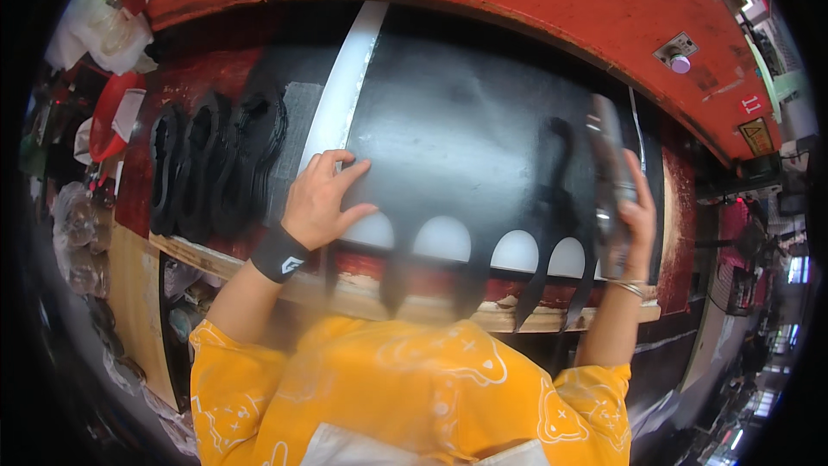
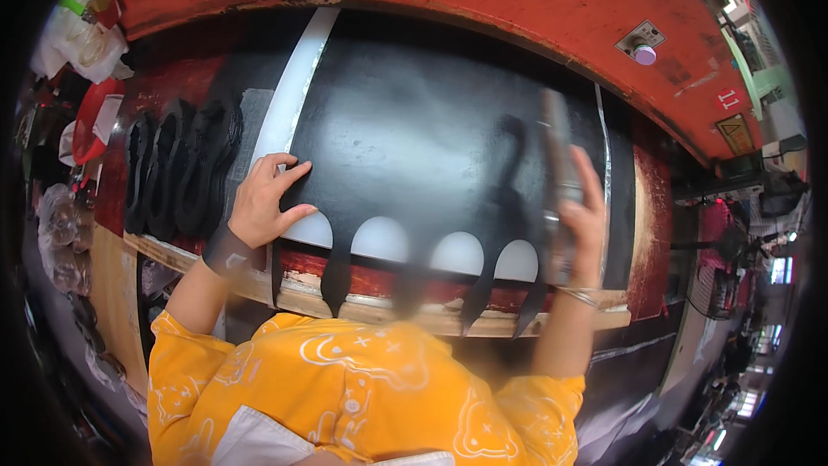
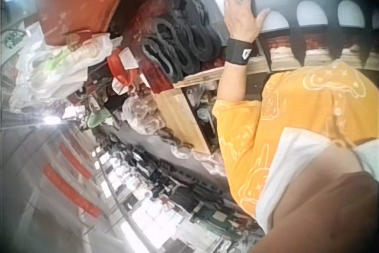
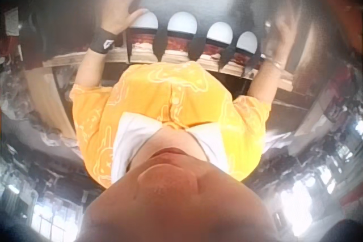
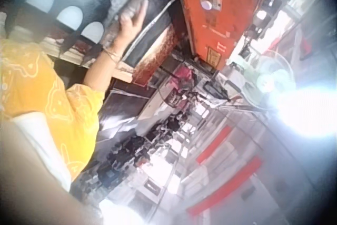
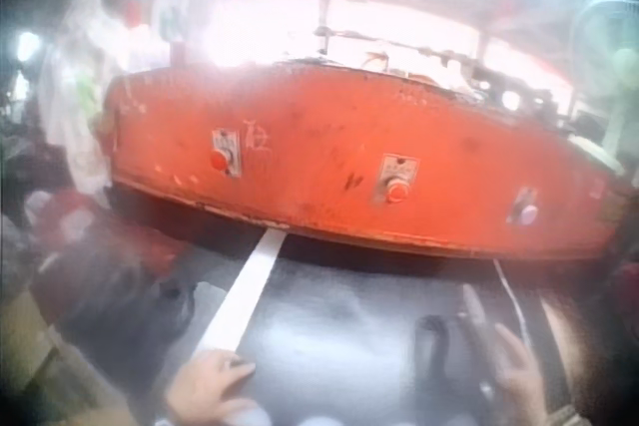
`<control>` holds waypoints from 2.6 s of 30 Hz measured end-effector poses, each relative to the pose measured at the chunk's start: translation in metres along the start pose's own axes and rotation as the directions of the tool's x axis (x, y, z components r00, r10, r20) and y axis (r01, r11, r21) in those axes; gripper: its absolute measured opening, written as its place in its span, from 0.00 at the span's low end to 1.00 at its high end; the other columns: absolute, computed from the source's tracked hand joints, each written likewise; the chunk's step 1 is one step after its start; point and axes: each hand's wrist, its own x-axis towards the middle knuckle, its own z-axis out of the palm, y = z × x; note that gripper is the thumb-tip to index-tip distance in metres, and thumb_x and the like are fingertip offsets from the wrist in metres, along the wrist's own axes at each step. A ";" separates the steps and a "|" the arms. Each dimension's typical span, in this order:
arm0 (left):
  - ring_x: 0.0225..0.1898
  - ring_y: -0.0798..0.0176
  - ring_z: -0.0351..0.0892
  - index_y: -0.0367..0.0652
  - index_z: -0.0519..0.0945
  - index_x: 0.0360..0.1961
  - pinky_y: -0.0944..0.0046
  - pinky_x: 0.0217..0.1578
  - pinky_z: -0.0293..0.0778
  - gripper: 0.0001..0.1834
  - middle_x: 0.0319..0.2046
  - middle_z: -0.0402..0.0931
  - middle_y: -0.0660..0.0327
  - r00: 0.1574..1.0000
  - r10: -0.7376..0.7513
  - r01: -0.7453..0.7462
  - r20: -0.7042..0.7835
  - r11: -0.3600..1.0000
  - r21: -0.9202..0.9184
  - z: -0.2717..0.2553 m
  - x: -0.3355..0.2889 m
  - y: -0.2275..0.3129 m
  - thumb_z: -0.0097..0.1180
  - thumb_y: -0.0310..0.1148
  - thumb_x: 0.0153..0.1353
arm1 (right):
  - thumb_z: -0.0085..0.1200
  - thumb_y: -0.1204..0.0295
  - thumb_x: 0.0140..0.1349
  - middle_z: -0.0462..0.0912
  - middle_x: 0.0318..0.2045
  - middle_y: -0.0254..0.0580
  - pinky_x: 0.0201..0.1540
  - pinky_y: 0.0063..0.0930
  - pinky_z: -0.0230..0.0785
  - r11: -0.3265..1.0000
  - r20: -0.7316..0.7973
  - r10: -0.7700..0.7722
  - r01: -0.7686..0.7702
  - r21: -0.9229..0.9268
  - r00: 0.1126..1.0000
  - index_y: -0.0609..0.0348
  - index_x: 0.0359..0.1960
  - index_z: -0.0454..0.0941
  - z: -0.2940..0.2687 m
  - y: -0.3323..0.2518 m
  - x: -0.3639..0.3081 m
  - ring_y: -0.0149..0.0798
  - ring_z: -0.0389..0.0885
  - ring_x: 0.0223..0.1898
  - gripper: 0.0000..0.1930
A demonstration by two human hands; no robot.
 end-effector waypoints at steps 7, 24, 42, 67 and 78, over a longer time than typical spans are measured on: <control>0.42 0.56 0.74 0.43 0.80 0.42 0.59 0.40 0.73 0.26 0.41 0.74 0.60 0.990 0.027 -0.040 -0.139 0.995 -0.095 0.008 0.002 -0.019 0.71 0.42 0.40 | 0.62 0.66 0.41 0.61 0.64 0.62 0.64 0.44 0.57 0.873 0.407 -0.185 0.340 -0.350 0.895 0.52 0.55 0.75 0.187 0.001 0.004 0.56 0.64 0.62 0.33; 0.36 0.57 0.74 0.44 0.77 0.24 0.60 0.33 0.73 0.18 0.32 0.74 0.64 0.982 -0.072 0.032 -0.176 0.975 -0.220 0.008 0.021 -0.033 0.74 0.35 0.32 | 0.64 0.58 0.43 0.65 0.60 0.54 0.54 0.53 0.59 0.459 0.410 -0.320 0.518 -0.722 0.854 0.49 0.53 0.77 0.295 0.024 0.028 0.62 0.62 0.57 0.30; 0.29 0.57 0.77 0.39 0.78 0.33 0.64 0.30 0.73 0.09 0.29 0.75 0.56 1.000 0.015 -0.016 -0.004 0.896 -0.444 0.047 0.062 -0.012 0.64 0.26 0.50 | 0.50 0.61 0.64 0.53 0.66 0.62 0.68 0.45 0.43 0.621 -0.530 -0.761 0.185 -0.761 0.374 0.67 0.65 0.54 -0.027 0.024 0.206 0.56 0.50 0.68 0.34; 0.29 0.48 0.80 0.47 0.73 0.39 0.53 0.29 0.74 0.12 0.24 0.79 0.56 0.975 -0.220 0.197 -0.041 0.931 -0.309 0.058 0.168 -0.037 0.60 0.35 0.56 | 0.64 0.69 0.49 0.68 0.43 0.48 0.46 0.38 0.68 0.564 0.379 -0.015 0.321 -0.761 0.925 0.52 0.50 0.73 0.077 0.048 0.103 0.46 0.73 0.39 0.24; 0.30 0.48 0.80 0.48 0.74 0.40 0.52 0.31 0.73 0.13 0.23 0.79 0.59 0.951 -0.295 0.308 0.091 0.907 -0.287 0.060 0.135 -0.028 0.59 0.39 0.55 | 0.67 0.65 0.48 0.74 0.36 0.47 0.37 0.30 0.72 0.576 0.408 0.347 0.152 -0.804 0.845 0.61 0.42 0.74 0.076 0.022 0.104 0.42 0.77 0.34 0.22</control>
